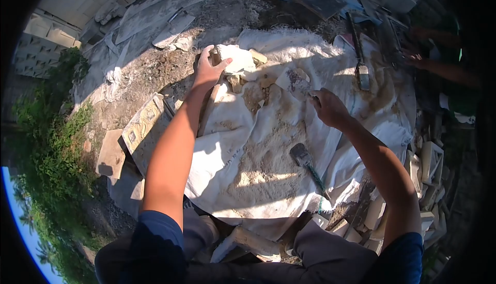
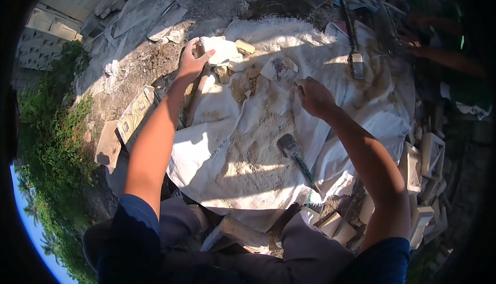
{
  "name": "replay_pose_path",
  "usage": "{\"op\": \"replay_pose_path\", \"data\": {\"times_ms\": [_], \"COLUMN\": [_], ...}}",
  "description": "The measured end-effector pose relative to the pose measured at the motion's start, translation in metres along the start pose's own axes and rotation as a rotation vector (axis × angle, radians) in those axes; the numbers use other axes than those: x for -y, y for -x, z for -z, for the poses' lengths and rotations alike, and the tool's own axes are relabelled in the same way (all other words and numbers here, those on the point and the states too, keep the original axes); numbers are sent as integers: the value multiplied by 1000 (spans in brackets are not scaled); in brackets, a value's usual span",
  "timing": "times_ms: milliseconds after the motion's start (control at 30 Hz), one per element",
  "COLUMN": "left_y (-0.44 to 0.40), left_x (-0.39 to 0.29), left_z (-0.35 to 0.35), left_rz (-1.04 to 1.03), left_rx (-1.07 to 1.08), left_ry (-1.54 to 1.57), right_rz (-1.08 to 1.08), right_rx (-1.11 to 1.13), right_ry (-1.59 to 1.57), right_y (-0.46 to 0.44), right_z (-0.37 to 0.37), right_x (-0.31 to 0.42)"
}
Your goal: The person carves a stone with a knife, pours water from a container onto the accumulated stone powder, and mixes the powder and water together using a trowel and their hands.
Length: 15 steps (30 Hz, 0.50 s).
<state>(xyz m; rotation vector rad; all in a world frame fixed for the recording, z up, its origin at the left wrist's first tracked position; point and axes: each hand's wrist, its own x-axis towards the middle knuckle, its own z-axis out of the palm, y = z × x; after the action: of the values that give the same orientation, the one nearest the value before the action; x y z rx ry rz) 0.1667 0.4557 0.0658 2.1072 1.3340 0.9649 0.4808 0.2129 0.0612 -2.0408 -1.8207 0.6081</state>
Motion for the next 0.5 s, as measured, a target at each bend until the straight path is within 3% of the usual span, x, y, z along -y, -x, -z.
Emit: {"op": "replay_pose_path", "data": {"times_ms": [33, 67, 133, 200, 233, 300, 500], "left_y": [9, 16, 51, 83, 97, 120, 139], "left_x": [-6, -11, -42, -45, -36, -24, -11], "left_z": [-3, -3, 1, -12, -20, -30, -40], "left_rz": [35, 90, 357, 415, 421, 241, 317], "left_rx": [-93, -141, -45, 201, 203, 222, 199], "left_ry": [72, -75, 51, -41, -39, -332, -581], "right_rz": [5, 8, 17, 21, 35, 54, 160], "right_rx": [1, 3, 7, 29, 34, 49, 58], "right_ry": [37, 72, 119, 164, 209, 258, 282], "right_y": [0, 0, -8, -13, -18, -21, -35], "right_z": [0, -1, -5, -9, -8, -8, -21], "right_x": [2, 5, 3, 4, 8, 18, 48]}}
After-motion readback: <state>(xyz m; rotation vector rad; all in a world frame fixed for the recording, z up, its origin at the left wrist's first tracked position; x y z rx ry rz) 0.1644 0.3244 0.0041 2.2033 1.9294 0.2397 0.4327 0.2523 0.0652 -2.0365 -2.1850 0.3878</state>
